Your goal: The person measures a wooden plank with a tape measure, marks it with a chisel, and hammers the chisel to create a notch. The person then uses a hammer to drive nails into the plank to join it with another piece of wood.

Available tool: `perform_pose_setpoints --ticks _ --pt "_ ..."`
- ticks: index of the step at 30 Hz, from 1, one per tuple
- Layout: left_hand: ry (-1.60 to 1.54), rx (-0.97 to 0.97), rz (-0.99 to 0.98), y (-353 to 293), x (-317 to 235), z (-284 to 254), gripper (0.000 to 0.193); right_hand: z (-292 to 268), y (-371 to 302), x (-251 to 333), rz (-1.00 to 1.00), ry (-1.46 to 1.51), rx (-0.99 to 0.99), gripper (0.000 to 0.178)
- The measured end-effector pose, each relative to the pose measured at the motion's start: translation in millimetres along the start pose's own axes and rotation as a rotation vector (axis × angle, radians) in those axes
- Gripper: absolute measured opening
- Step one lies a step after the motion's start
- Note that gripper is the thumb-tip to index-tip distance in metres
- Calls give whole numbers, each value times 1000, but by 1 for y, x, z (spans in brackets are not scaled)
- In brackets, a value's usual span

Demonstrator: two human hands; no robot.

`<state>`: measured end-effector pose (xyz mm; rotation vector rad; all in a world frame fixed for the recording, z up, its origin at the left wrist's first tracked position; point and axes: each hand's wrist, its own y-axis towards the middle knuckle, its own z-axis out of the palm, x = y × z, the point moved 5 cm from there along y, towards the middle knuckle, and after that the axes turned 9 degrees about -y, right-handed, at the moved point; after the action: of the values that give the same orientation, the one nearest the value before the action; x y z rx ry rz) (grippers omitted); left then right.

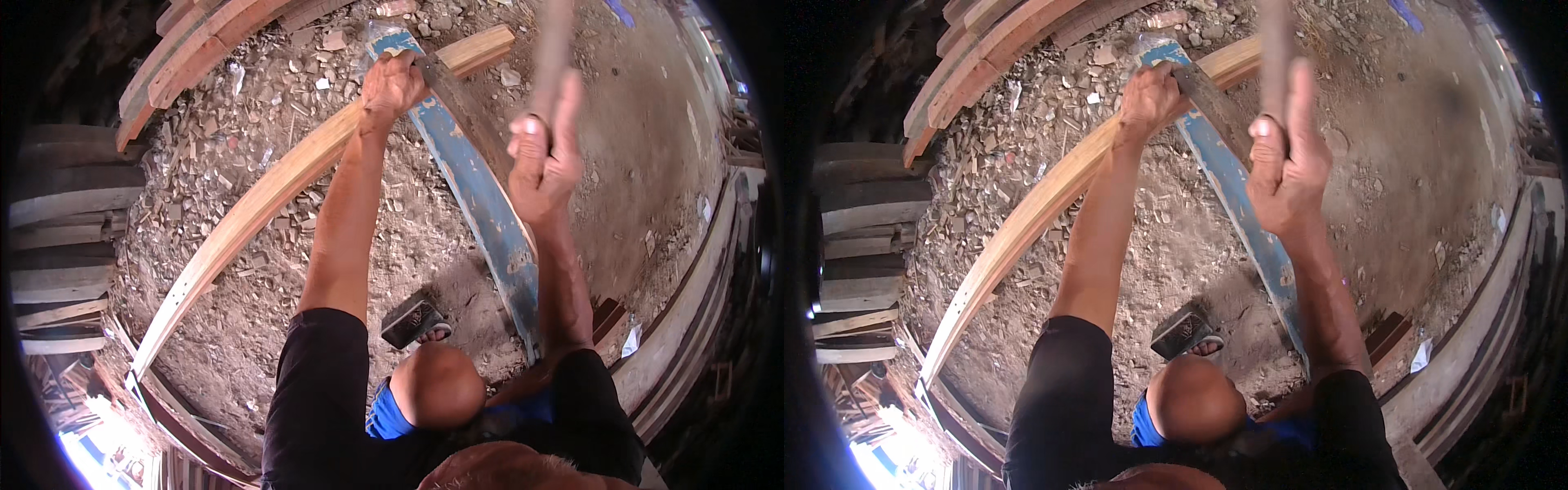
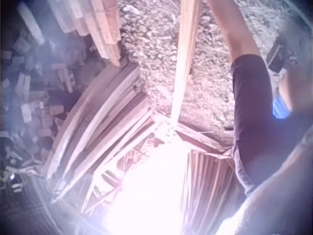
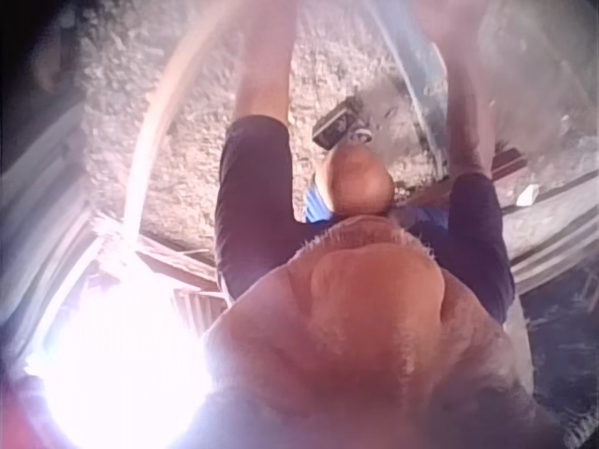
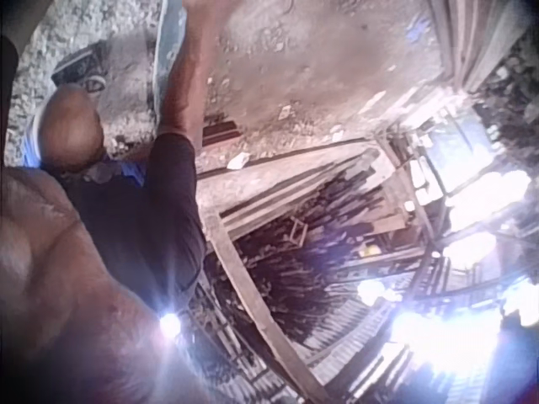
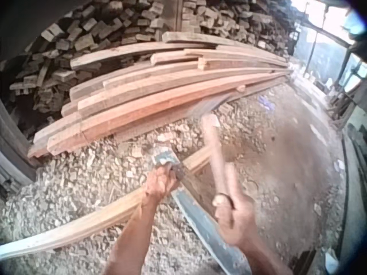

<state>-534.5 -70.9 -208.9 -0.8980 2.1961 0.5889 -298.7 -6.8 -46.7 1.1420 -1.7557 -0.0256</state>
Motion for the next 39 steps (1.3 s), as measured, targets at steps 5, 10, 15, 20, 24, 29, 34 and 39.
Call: perform_pose_setpoints --ticks 5,10,15,20,24,29,34,39 --pt "-7 -101 65 13 1 0 30 23 -23 -75 -129 -437 271 63" --pt "36 -84 58 9 -11 -1 26 3 5 -18 30 -80 -47 63" --pt "99 -37 134 15 0 -1 26 36 -9 -74 -110 -351 232 66" --pt "19 -61 25 16 8 -6 29 -1 2 -7 58 12 10 66" --pt "-14 -69 26 17 5 -10 27 26 -19 -60 -52 -293 195 67" --pt "48 -17 85 5 -5 -11 30 15 -2 -26 151 -31 126 63" --pt "25 -67 50 15 -5 -11 31 40 -20 -92 3 -214 187 59" --pt "-37 -29 119 8 12 -11 30 21 -10 -45 319 33 219 60"
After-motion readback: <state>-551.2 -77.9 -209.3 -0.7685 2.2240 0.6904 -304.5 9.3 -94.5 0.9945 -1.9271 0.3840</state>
